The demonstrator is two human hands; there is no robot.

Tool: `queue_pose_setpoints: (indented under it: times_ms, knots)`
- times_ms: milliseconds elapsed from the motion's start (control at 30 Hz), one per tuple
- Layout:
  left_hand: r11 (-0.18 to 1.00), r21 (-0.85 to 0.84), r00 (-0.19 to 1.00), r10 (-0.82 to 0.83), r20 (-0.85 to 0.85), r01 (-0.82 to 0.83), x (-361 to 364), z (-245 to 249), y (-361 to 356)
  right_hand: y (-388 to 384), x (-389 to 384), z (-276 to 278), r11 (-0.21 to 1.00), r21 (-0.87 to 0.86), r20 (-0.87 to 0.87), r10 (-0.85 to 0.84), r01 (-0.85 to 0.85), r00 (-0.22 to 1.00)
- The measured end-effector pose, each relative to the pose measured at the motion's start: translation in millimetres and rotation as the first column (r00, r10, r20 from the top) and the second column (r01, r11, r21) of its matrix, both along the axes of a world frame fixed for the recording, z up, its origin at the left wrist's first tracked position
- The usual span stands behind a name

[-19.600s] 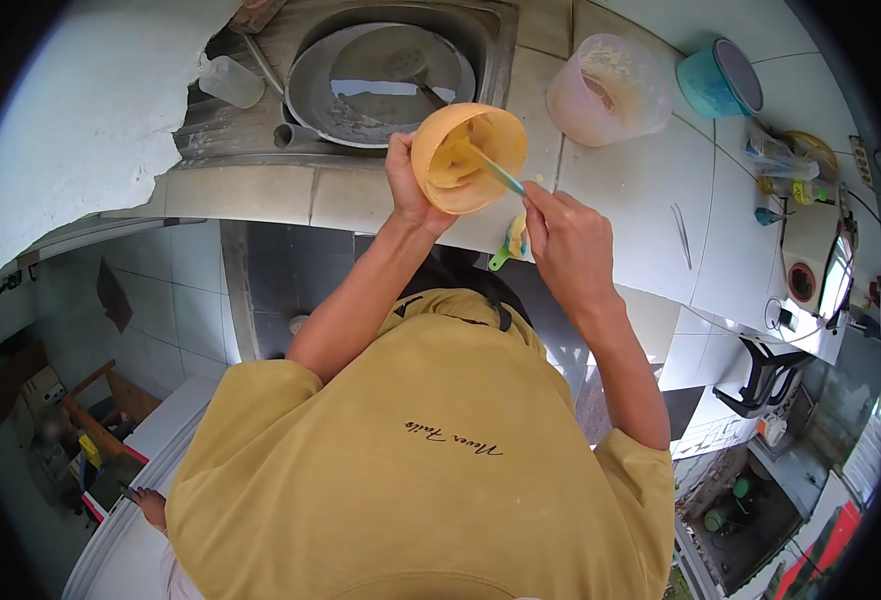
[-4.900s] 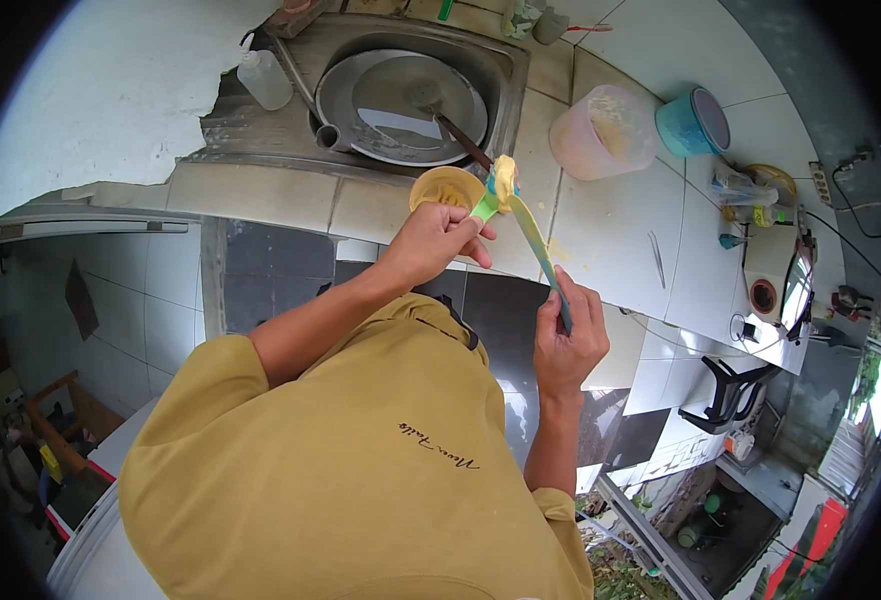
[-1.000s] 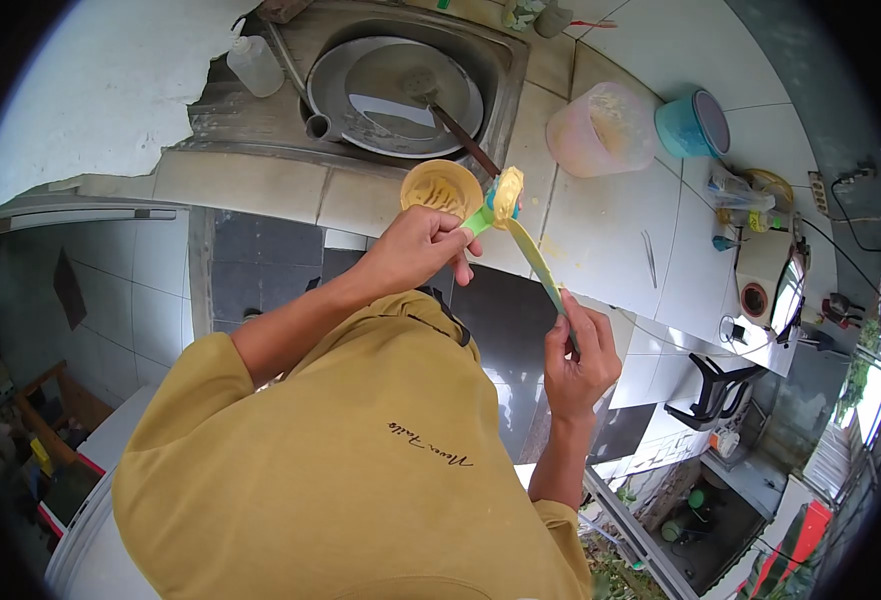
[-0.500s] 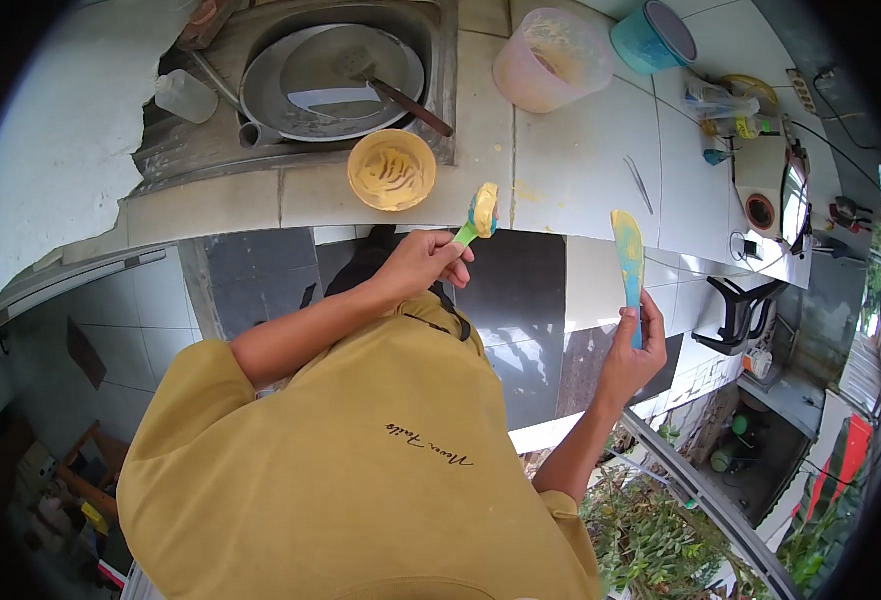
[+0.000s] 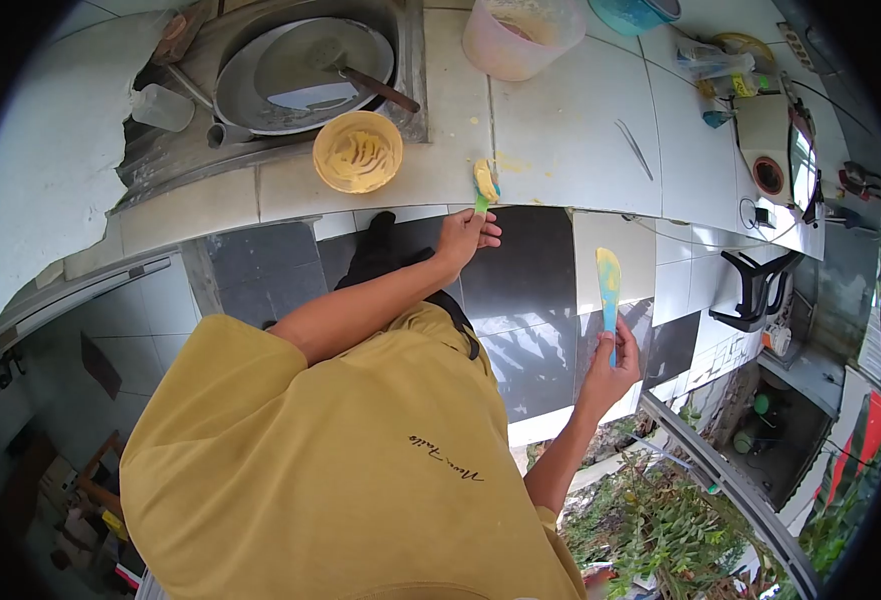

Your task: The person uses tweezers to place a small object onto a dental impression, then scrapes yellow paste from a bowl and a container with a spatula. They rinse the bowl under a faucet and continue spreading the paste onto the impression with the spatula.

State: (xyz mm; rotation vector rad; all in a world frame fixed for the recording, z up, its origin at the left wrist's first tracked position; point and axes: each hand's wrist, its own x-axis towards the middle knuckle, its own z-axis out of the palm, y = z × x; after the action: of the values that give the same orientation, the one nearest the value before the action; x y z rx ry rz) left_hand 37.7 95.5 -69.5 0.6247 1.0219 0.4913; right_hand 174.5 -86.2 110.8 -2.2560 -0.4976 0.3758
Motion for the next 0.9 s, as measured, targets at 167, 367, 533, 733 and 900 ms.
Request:
queue_pose_setpoints:
  times_ms: [167,367,533,733,900]
  knots:
    - [1.000,-0.024,0.999,0.014,-0.030,-0.015,1,0,-1,-7,7,-11,0.999,0.045,-0.013,0.019,-0.018,1.000]
    - [0.982,-0.187,0.995,0.009,-0.098,-0.027,-15,14,-2,-2,8,-10,0.993,0.044,-0.033,0.114,-0.113,0.993]
    - [0.842,-0.538,0.819,0.293,0.494,0.023,-118,-32,17,13,-2,-10,0.966,0.180,-0.057,0.198,-0.185,0.979]
    - [0.776,-0.624,0.671,0.509,0.538,-0.088,-174,41,64,49,-15,-2,0.946,0.177,-0.271,0.311,-0.270,0.911]
    - [0.836,-0.547,0.670,0.428,0.606,-0.039,-161,34,106,109,-51,12,0.699,0.088,0.033,0.710,-0.710,0.703]
